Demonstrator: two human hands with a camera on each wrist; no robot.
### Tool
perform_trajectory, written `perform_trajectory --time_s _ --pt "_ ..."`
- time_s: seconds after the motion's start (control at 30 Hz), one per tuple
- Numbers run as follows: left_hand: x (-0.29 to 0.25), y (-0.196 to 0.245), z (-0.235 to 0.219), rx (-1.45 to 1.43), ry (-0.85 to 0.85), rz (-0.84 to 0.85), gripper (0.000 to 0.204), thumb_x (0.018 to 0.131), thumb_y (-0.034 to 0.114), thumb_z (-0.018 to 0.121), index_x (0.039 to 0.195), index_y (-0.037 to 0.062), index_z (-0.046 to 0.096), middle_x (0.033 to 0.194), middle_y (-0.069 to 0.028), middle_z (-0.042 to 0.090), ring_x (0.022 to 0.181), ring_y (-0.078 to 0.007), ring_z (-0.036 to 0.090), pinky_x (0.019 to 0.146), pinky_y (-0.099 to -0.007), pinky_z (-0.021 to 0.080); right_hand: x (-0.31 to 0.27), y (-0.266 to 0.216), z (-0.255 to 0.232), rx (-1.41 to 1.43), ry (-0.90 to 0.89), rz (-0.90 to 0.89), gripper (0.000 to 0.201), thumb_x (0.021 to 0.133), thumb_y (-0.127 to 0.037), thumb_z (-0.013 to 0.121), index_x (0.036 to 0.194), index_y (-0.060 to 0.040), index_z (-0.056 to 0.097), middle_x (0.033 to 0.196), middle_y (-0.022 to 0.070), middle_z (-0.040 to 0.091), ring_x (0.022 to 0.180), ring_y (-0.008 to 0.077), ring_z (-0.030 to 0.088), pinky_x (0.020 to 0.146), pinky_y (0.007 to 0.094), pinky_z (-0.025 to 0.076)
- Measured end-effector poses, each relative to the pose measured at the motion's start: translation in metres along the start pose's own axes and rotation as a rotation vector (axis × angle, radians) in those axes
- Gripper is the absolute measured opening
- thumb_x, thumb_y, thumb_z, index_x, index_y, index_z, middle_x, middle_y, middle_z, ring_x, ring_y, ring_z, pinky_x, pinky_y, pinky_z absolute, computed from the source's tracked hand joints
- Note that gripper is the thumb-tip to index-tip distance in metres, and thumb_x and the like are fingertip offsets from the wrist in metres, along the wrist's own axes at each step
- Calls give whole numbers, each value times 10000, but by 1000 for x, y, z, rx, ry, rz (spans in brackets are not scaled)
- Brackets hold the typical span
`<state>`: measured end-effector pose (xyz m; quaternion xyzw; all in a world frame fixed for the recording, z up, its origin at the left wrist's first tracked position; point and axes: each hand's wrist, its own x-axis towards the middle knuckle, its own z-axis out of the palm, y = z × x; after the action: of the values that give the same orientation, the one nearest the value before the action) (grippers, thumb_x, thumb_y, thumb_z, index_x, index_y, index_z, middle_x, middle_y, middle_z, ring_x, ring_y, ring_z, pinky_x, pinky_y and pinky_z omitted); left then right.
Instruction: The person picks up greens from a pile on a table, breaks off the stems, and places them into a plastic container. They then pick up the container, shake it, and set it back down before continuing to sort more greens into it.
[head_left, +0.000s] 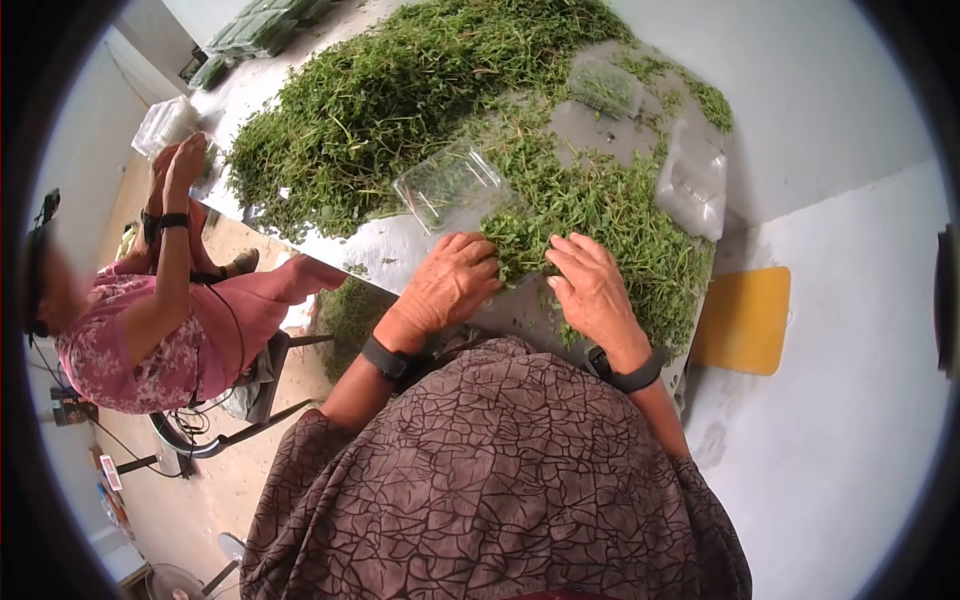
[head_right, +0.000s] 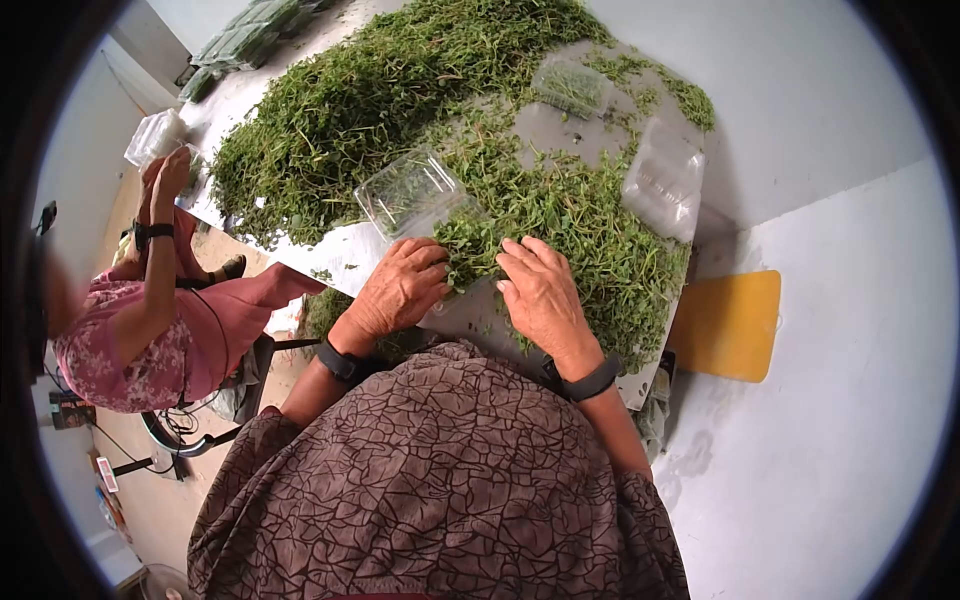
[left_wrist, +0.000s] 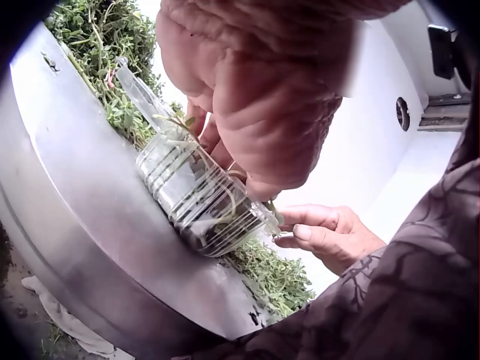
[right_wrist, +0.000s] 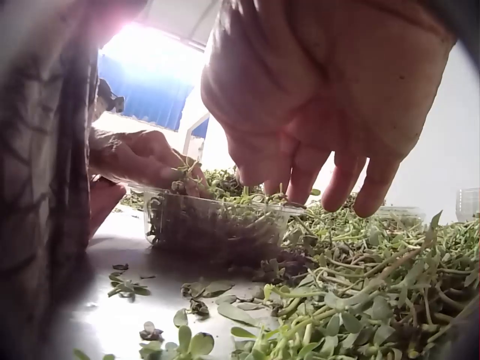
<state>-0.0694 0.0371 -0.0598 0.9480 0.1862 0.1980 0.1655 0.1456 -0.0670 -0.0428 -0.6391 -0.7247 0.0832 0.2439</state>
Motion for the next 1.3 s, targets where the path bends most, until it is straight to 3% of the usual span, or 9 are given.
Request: perform_trajectory --time_s 0.23,0.33,0.63,1.3 --pt "-15 6 -2 -23 191 19 452 702 91 697 1134 60 567 1200 -129 520 1121 -327 497 930 -457 410 -12 1 -10 35 55 63 326 787 -64 648 1105 5 624 1169 117 623 1173 298 493 996 409 388" --pt "-20 8 -3 -11 197 51 461 686 65 693 1130 72 569 1209 -126 519 1117 -325 500 916 -467 415 -16 2 -7 51 48 57 326 784 -60 650 1104 0 627 1158 115 628 1161 294 501 992 410 392" --pt "-18 8 3 -43 95 64 407 724 113 683 1113 62 577 1187 -125 522 1110 -312 506 924 -460 401 -13 -4 -4 32 42 13 337 774 -63 663 1099 10 610 1128 125 633 1155 291 500 982 415 394" --pt "-11 7 8 -30 43 35 334 771 170 673 1077 55 604 1150 -119 543 1099 -304 510 915 -437 410 11 -11 4 -53 -37 -122 331 775 -125 682 1069 8 605 1106 140 626 1165 328 480 991 446 361"
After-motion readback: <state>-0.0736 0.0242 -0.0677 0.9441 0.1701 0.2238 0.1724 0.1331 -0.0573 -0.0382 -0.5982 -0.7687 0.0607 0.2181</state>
